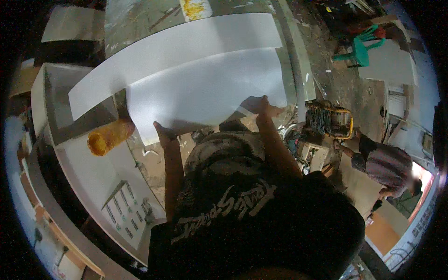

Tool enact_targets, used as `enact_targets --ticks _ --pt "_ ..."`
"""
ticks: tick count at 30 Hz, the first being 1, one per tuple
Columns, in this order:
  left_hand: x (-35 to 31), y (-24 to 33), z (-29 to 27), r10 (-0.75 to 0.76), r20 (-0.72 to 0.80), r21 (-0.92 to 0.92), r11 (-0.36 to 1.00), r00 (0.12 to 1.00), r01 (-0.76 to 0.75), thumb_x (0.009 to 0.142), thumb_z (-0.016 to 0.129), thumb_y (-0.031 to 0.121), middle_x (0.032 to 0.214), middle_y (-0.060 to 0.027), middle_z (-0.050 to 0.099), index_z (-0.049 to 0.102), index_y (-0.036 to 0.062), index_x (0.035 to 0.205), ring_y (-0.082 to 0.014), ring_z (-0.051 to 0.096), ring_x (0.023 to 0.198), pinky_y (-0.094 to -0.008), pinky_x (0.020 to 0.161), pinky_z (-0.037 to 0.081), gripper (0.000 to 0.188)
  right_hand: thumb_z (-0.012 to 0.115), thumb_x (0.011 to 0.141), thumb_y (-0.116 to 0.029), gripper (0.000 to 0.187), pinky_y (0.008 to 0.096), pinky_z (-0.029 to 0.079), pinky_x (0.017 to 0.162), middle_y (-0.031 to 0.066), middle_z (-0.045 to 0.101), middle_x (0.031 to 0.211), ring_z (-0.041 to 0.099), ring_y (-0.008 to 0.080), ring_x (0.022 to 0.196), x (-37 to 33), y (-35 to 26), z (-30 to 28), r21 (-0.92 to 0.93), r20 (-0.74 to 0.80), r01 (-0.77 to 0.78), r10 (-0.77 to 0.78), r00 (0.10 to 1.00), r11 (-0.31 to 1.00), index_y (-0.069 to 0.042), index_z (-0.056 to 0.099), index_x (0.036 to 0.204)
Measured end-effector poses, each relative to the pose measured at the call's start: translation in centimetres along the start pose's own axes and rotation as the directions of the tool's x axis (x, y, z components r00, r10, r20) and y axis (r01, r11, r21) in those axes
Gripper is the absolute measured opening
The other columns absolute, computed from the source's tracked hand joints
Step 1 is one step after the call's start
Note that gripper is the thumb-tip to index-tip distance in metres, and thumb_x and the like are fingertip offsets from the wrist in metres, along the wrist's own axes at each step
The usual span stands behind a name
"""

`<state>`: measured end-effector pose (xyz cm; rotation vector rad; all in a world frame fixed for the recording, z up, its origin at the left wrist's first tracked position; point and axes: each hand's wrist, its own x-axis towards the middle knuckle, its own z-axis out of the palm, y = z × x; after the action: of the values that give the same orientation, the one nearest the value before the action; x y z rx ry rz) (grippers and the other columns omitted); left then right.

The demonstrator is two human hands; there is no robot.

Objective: The person applies a yellow adhesive to white furniture panels using a plastic spreader and a container of glue.

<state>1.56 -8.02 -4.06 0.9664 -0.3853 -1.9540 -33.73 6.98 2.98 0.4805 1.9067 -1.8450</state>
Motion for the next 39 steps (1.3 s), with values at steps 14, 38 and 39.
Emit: enact_targets --ticks 14,38,39 --pt "-2.5 3.0 5.3 0.285 -0.676 0.25 0.956 0.679 -0.153 0.092 0.064 0.02 0.116 -0.0162 0.06 0.055 -0.005 0.119 -0.0302 0.061 0.1 -0.0442 0.09 0.052 0.039 0.056 0.087 -0.062 0.108 0.0635 0.011 0.113 0.0377 -0.007 0.153 -0.001 0.0521 0.143 1.3 0.1 0.9 -0.889 0.206 0.361 -0.457 0.865 0.283 0.005 0.0 0.151" --pt "-4.8 9.4 6.4 0.427 -0.738 0.303 0.901 0.522 -0.31 0.084 0.073 0.011 0.138 -0.0143 0.044 0.03 0.0014 0.141 -0.0236 0.046 0.116 -0.0398 0.101 0.038 0.072 0.071 0.078 -0.024 0.075 0.0585 0.024 0.11 0.0345 0.026 0.145 0.026 0.0512 0.134 -6.0 -2.0 30.5 0.027 0.802 0.999 -0.595 -0.049 -0.046 0.005 0.037 0.137" --pt "-4.7 10.3 6.5 0.511 -0.739 0.419 0.859 0.439 -0.295 0.082 0.075 0.01 0.142 -0.0155 0.04 0.028 0.0004 0.142 -0.0256 0.043 0.123 -0.0411 0.106 0.035 0.077 0.072 0.077 -0.026 0.074 0.0578 0.026 0.109 0.035 0.027 0.143 0.028 0.0511 0.133 -4.0 -3.0 33.0 -0.01 0.723 0.994 -0.688 -0.065 -0.105 0.007 0.038 0.135"
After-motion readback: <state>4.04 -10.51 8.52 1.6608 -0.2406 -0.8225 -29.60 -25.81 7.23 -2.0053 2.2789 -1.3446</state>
